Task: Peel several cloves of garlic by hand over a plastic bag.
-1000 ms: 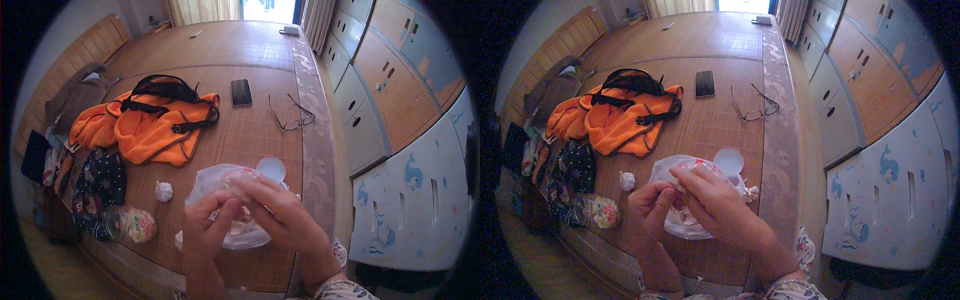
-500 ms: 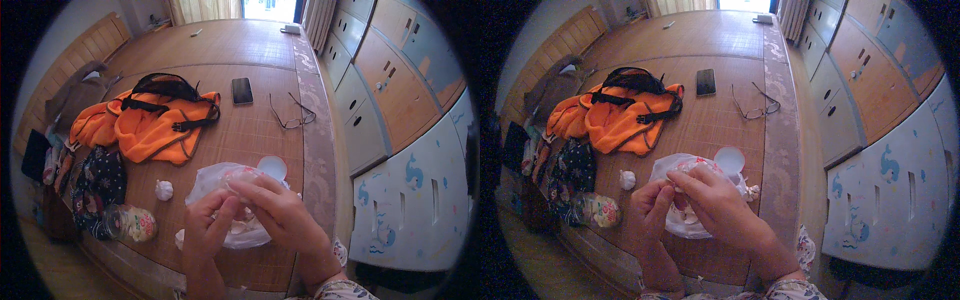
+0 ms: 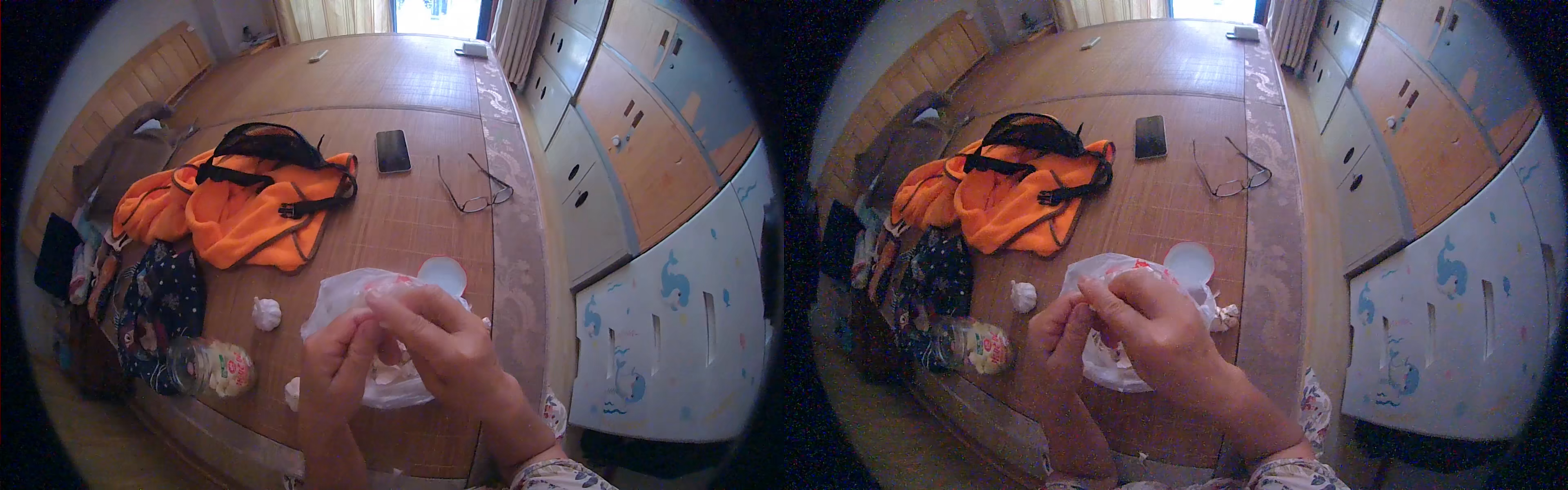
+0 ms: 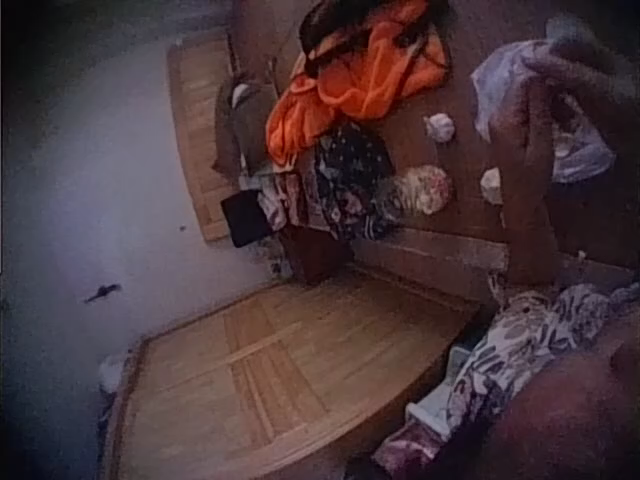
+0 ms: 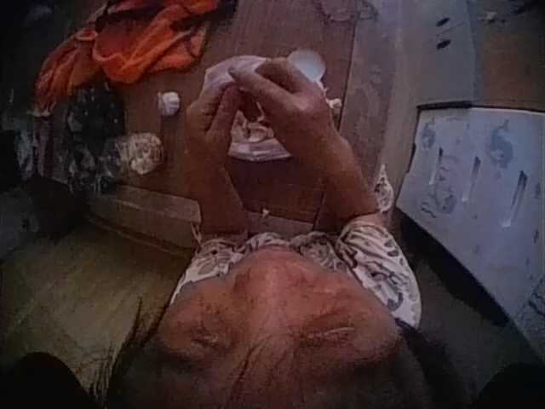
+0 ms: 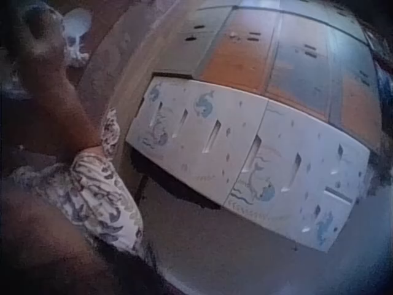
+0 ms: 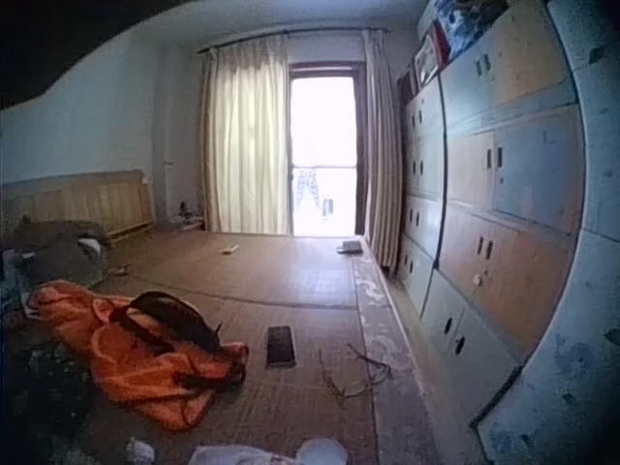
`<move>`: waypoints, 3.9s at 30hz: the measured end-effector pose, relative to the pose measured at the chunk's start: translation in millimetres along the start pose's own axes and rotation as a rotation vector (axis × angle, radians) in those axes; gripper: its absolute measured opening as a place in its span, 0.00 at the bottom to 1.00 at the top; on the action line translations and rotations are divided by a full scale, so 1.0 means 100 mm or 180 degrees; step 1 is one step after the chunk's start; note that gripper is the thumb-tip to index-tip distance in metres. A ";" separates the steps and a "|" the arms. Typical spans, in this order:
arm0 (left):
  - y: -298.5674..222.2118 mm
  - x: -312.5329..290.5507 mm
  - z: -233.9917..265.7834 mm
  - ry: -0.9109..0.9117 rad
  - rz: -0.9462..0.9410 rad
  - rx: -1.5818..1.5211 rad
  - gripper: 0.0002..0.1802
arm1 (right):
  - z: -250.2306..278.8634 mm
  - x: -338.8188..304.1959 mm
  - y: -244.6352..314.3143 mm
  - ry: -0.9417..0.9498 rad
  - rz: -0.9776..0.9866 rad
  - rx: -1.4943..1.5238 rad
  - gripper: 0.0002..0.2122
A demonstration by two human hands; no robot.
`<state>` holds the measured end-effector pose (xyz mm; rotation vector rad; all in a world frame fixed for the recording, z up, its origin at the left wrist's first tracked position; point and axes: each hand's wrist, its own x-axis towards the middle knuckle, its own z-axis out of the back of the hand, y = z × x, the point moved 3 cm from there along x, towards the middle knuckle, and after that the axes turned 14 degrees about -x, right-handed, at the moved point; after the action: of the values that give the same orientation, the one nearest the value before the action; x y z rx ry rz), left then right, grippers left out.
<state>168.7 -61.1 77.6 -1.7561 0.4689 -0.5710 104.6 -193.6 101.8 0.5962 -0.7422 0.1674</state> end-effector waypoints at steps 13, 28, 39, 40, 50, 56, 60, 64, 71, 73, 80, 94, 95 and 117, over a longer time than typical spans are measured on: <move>0.03 -0.02 0.02 -0.0396 0.0009 -0.0411 0.12 | -0.12 -0.04 0.06 -0.0273 0.0083 -0.0043 0.13; -0.03 -0.03 0.03 -0.0438 0.0038 -0.0016 0.12 | -0.01 -0.02 0.06 -0.0160 0.0024 0.0010 0.17; -0.03 -0.03 0.08 -0.0351 -0.0038 0.0176 0.11 | 0.00 -0.10 0.01 0.0219 -0.0086 0.0059 0.15; -0.03 -0.02 0.08 -0.0356 -0.0089 0.0267 0.10 | 0.00 -0.10 0.00 0.0238 -0.0128 0.0135 0.14; -0.01 -0.08 0.07 -0.0869 -0.0210 0.0177 0.07 | 0.02 -0.07 0.02 0.0254 -0.0524 0.0749 0.14; -0.08 -0.10 0.01 -0.0820 -0.0275 -0.0240 0.08 | 0.02 -0.12 0.01 0.0279 -0.1397 0.1696 0.13; -0.09 -0.09 -0.02 -0.0731 -0.0330 -0.0173 0.07 | -0.01 -0.16 -0.08 0.0275 -0.1628 0.2461 0.15; -0.09 -0.11 -0.02 -0.0820 -0.0294 -0.0243 0.08 | 0.02 -0.12 -0.06 0.0377 -0.1846 0.3159 0.14; -0.07 -0.11 -0.03 -0.0821 -0.0278 -0.0271 0.08 | -0.03 -0.12 -0.12 0.0334 -0.2232 0.3946 0.12; -0.06 -0.11 -0.01 -0.0717 -0.0269 -0.0007 0.07 | -0.05 -0.13 -0.13 0.0353 -0.2408 0.4290 0.14; -0.03 -0.08 0.03 -0.0784 -0.0381 0.0357 0.07 | -0.11 -0.16 -0.17 0.0241 -0.2344 0.5090 0.15; -0.08 0.03 0.04 -0.0758 -0.0625 0.1648 0.05 | -0.07 -0.18 -0.22 0.0144 -0.2419 0.4789 0.15; -0.08 0.04 0.03 -0.0756 -0.0625 0.1648 0.05 | -0.05 -0.17 -0.21 0.0143 -0.2419 0.4788 0.15; -0.05 -0.05 0.13 -0.0428 -0.0228 0.0565 0.07 | 0.02 -0.05 -0.05 0.0570 -0.0800 0.0888 0.13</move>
<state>172.5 -46.6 78.9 -1.6338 0.2543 -0.5247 101.0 -198.4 97.2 0.9216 -0.4676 0.0902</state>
